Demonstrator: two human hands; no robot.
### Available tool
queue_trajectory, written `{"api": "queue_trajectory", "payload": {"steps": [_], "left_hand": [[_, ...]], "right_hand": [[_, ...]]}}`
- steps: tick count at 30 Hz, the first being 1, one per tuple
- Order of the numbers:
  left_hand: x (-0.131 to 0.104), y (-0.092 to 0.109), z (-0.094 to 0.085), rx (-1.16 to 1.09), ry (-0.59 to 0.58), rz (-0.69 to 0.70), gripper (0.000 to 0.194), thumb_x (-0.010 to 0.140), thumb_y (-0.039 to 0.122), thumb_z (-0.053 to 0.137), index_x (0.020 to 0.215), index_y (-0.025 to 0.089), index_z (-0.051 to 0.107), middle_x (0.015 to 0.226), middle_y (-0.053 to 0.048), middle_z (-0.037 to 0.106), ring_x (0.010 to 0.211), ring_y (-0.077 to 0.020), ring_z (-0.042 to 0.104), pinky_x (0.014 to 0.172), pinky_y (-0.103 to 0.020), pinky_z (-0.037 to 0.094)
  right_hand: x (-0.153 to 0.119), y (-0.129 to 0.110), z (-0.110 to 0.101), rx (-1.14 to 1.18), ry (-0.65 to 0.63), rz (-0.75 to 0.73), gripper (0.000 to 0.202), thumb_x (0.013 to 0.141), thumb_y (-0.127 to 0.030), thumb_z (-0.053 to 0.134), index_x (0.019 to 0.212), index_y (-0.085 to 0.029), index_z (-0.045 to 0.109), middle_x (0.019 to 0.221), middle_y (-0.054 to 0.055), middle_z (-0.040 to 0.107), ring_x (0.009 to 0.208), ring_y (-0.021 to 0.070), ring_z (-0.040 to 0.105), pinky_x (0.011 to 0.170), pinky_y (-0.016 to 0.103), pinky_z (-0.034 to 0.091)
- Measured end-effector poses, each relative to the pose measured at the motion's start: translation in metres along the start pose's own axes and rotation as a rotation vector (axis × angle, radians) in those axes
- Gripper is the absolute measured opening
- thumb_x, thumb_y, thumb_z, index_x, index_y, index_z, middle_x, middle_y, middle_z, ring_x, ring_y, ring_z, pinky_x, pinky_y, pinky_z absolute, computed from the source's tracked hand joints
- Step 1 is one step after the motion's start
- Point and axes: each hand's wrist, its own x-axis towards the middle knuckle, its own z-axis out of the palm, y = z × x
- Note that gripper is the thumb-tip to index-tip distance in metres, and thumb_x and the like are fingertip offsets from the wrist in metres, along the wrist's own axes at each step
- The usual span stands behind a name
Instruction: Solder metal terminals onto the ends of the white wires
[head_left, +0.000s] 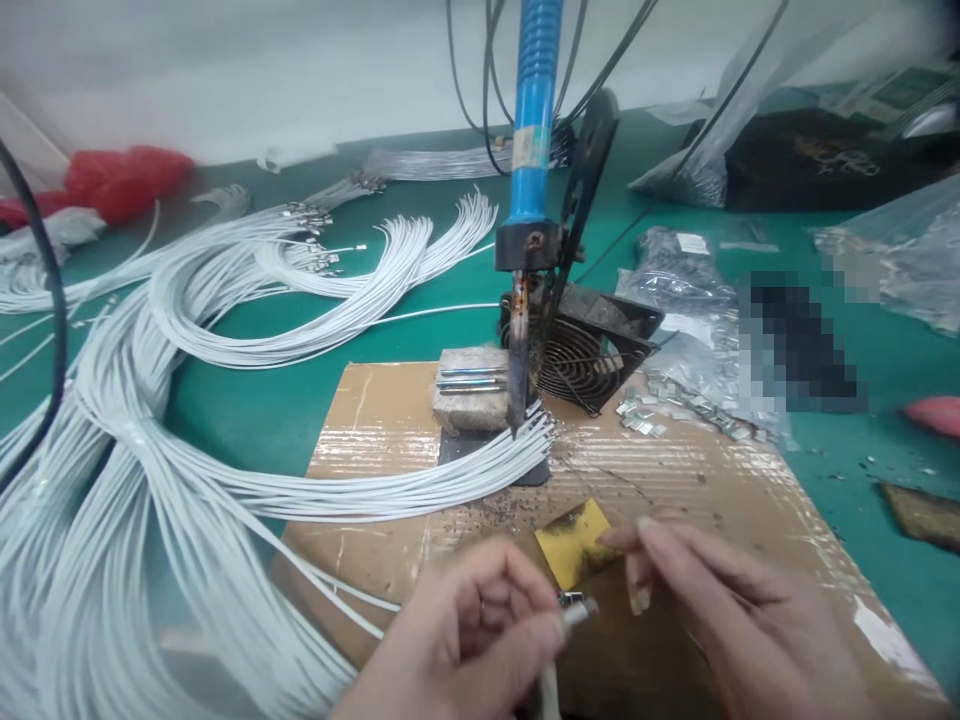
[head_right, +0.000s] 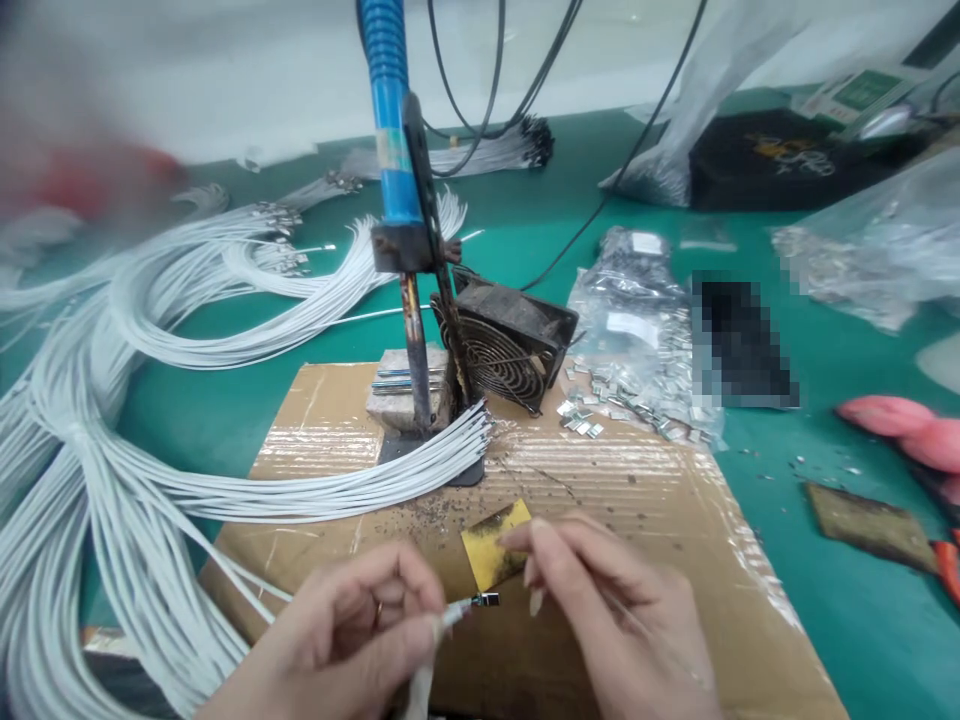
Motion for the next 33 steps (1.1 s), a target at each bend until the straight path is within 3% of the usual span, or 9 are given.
{"api": "queue_trajectory", "payload": {"steps": [2,5,8,10,13,17,23,28,33], "left_hand": [[0.007,0.001,-0.003,-0.127,0.039,0.006,0.043,0.08,0.056,0.084,0.083,0.018,0.063,0.062,0.008,0.052,0.043,-0.0023,0.03,0.042,-0.017,0.021],[0.007,0.002,-0.008,-0.173,0.057,0.027,0.039,0.086,0.05,0.083,0.085,0.017,0.064,0.067,0.007,0.056,0.043,-0.0001,0.03,0.042,-0.016,0.02],[0.004,0.001,-0.011,-0.181,0.023,0.018,0.042,0.084,0.052,0.083,0.084,0.016,0.064,0.069,0.004,0.059,0.042,0.0005,0.031,0.042,-0.017,0.019],[0.004,0.0,-0.011,-0.193,-0.002,0.003,0.042,0.083,0.053,0.085,0.084,0.015,0.064,0.067,0.004,0.058,0.042,0.0001,0.03,0.042,-0.018,0.019],[0.006,-0.001,-0.011,-0.227,-0.043,-0.03,0.043,0.082,0.052,0.086,0.084,0.013,0.067,0.067,0.002,0.059,0.046,-0.0016,0.031,0.046,-0.019,0.02],[0.007,-0.003,-0.012,-0.257,-0.06,-0.042,0.046,0.078,0.054,0.089,0.082,0.012,0.07,0.067,-0.001,0.061,0.059,-0.0085,0.046,0.055,-0.021,0.026],[0.008,-0.004,-0.012,-0.233,0.016,-0.057,0.047,0.077,0.057,0.088,0.083,0.013,0.074,0.067,-0.002,0.064,0.053,-0.0064,0.036,0.053,-0.024,0.016],[0.008,-0.002,-0.004,-0.305,0.08,0.041,0.043,0.077,0.051,0.09,0.076,0.014,0.069,0.065,0.001,0.062,0.06,-0.0077,0.046,0.057,-0.019,0.03],[0.007,0.0,0.003,-0.202,0.148,0.114,0.044,0.079,0.051,0.089,0.072,0.015,0.065,0.065,0.004,0.058,0.062,-0.0081,0.044,0.06,-0.019,0.032]], "right_hand": [[-0.004,-0.008,0.012,0.076,-0.129,0.044,0.027,0.088,-0.048,0.077,0.073,-0.025,0.081,0.07,0.003,0.075,0.059,0.0151,0.069,0.055,0.015,0.056],[-0.009,-0.022,0.031,0.257,-0.172,0.204,0.016,0.077,-0.044,0.086,0.084,-0.029,0.087,0.071,0.002,0.074,0.059,0.0131,0.066,0.056,0.016,0.055],[-0.011,-0.035,0.045,0.406,-0.125,0.377,0.017,0.066,-0.038,0.094,0.075,-0.026,0.086,0.064,-0.001,0.067,0.056,0.0087,0.057,0.057,0.015,0.05],[-0.011,-0.039,0.049,0.438,-0.128,0.394,0.017,0.063,-0.035,0.095,0.068,-0.024,0.083,0.062,-0.002,0.064,0.056,0.0076,0.053,0.056,0.015,0.047],[-0.009,-0.036,0.046,0.435,-0.187,0.345,0.022,0.068,-0.035,0.094,0.063,-0.021,0.078,0.062,-0.002,0.063,0.059,0.0084,0.053,0.057,0.016,0.044],[-0.002,-0.023,0.034,0.457,-0.283,0.14,0.025,0.083,-0.033,0.085,0.065,-0.02,0.074,0.063,0.0,0.061,0.061,0.011,0.055,0.059,0.019,0.046],[0.008,-0.01,0.015,0.512,-0.035,0.069,0.025,0.09,-0.039,0.079,0.071,-0.025,0.073,0.064,-0.003,0.052,0.056,0.0102,0.048,0.052,0.019,0.044],[-0.003,-0.021,0.03,0.224,-0.064,-0.008,0.022,0.093,-0.041,0.075,0.08,-0.026,0.084,0.063,0.001,0.062,0.058,0.0129,0.058,0.053,0.019,0.047],[-0.019,-0.038,0.055,0.085,0.047,-0.125,0.014,0.089,-0.034,0.078,0.076,-0.029,0.083,0.071,0.001,0.07,0.061,0.0142,0.064,0.057,0.021,0.049]]}}
